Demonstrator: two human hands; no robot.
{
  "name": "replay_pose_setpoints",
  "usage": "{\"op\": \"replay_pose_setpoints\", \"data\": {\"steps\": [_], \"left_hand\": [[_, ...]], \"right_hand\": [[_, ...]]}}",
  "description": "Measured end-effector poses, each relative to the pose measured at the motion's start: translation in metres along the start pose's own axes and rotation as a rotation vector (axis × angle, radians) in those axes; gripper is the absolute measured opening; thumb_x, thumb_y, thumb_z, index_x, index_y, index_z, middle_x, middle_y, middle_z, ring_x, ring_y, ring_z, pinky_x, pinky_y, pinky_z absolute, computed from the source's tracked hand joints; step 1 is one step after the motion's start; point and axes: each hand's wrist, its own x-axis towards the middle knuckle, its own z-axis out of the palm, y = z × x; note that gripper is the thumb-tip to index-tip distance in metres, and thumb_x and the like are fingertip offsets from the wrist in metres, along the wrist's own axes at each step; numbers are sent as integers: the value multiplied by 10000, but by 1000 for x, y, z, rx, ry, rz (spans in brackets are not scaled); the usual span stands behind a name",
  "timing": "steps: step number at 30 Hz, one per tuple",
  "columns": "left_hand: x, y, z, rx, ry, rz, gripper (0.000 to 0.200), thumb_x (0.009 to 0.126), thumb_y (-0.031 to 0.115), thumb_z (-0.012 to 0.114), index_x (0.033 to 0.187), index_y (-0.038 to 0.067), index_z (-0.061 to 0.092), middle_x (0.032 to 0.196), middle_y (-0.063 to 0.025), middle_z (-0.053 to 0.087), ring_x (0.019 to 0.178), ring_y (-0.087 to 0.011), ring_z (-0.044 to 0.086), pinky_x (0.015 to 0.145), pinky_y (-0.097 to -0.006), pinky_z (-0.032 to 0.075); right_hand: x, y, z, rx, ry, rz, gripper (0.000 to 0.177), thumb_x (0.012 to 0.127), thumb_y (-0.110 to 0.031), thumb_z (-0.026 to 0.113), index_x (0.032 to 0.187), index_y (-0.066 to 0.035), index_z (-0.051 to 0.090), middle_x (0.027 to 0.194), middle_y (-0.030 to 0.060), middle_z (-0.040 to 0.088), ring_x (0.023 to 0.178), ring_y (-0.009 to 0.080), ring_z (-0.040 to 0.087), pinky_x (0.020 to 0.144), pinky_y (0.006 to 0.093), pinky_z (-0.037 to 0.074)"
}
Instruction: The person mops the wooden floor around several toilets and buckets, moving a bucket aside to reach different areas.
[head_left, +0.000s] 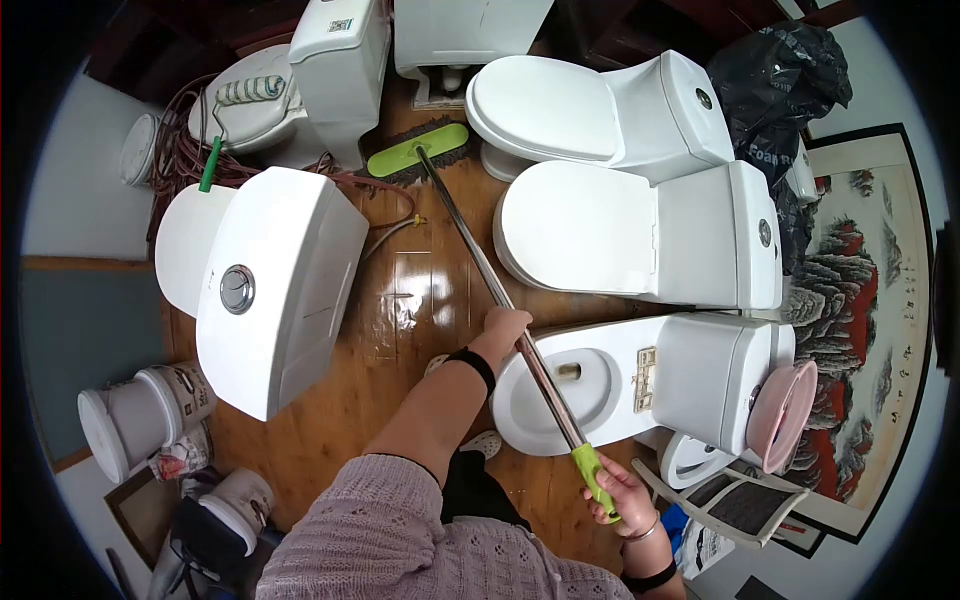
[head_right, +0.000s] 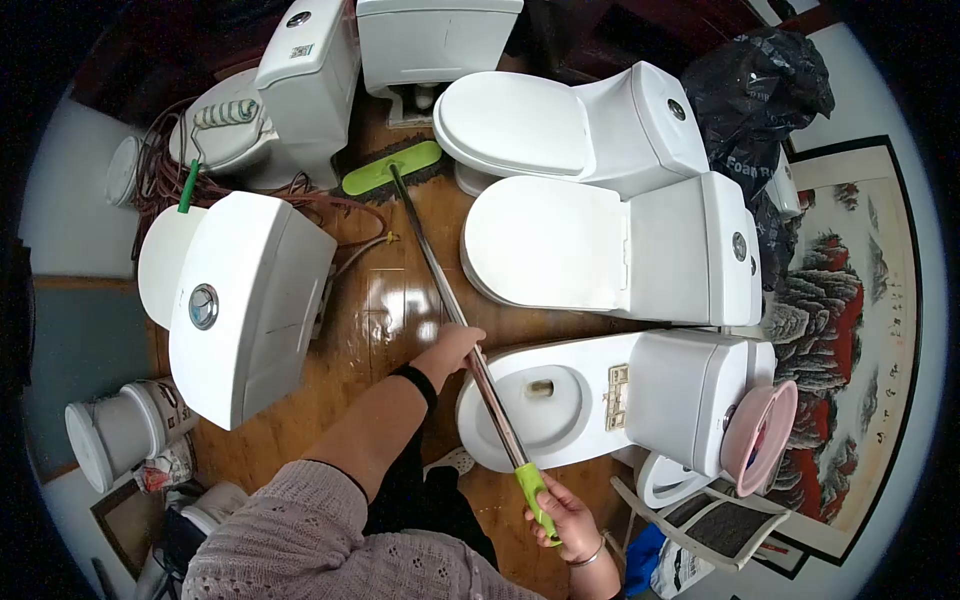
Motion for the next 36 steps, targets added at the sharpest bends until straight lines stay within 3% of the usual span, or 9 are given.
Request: {"op": "replay_pose_setpoints", "data": {"steps": [3,5,7,11,18,19,21,30,36], "left_hand": [[-48,-12,-16,214,-95,-67,259,656,107,541,773,-113,469,625,-166,509,516,-240,544,418,-327,470],[-72,-38,-14,174,-156,-61,276,650,131,555,752,-117,491,614,-162,523,496,-222,544,399,-309,468],[-95,-65,1,190,-182,-39,302,657,148,553,789,-114,478,630,-153,529,486,-216,541,386,-301,463],[-126,-119,40,142,-154,-56,316,637,190,567,675,-112,482,539,-148,518,433,-227,532,357,-306,440],[-98,-52,21,182,-195,-82,293,646,174,553,697,-107,485,601,-146,522,488,-222,544,390,-305,453],[-91,-39,18,189,-193,-87,289,660,158,555,755,-106,486,654,-146,525,530,-212,548,420,-309,464],[-73,-17,13,131,-188,-64,293,655,149,556,756,-115,482,649,-150,519,556,-223,551,439,-317,469],[22,78,-37,200,-36,67,231,650,136,564,725,-62,472,608,-109,487,470,-208,504,378,-327,415],[48,29,-51,244,45,145,166,658,95,557,683,-46,474,582,-114,494,446,-211,508,346,-300,413]], "right_hand": [[-6,49,-12,-39,-10,4,403,778,-181,436,1162,-161,314,672,61,478,436,98,416,352,190,310],[-22,76,-24,98,47,38,394,777,-138,429,1155,-99,323,729,69,485,518,124,453,393,210,343],[-42,107,-70,-221,102,-84,417,761,-142,452,1155,-96,323,731,75,480,546,133,460,396,210,346],[-101,76,-62,-421,203,-51,391,766,-125,447,1139,-67,345,826,74,486,681,127,454,530,205,346],[-86,26,-26,-581,169,-142,349,775,-95,439,1111,-16,383,992,72,495,916,116,443,764,197,346],[-76,25,-27,-579,170,-144,349,775,-95,439,1111,-16,383,992,72,495,916,116,443,764,197,346],[-44,29,-32,72,72,56,434,756,-177,461,1156,-96,313,709,72,471,505,127,448,371,197,327],[59,-32,48,107,-137,78,371,788,-194,412,1144,-153,314,647,47,449,412,97,380,339,185,300],[70,20,47,29,-162,7,346,803,-195,384,1136,-141,308,645,34,432,418,97,383,347,186,317]]}}
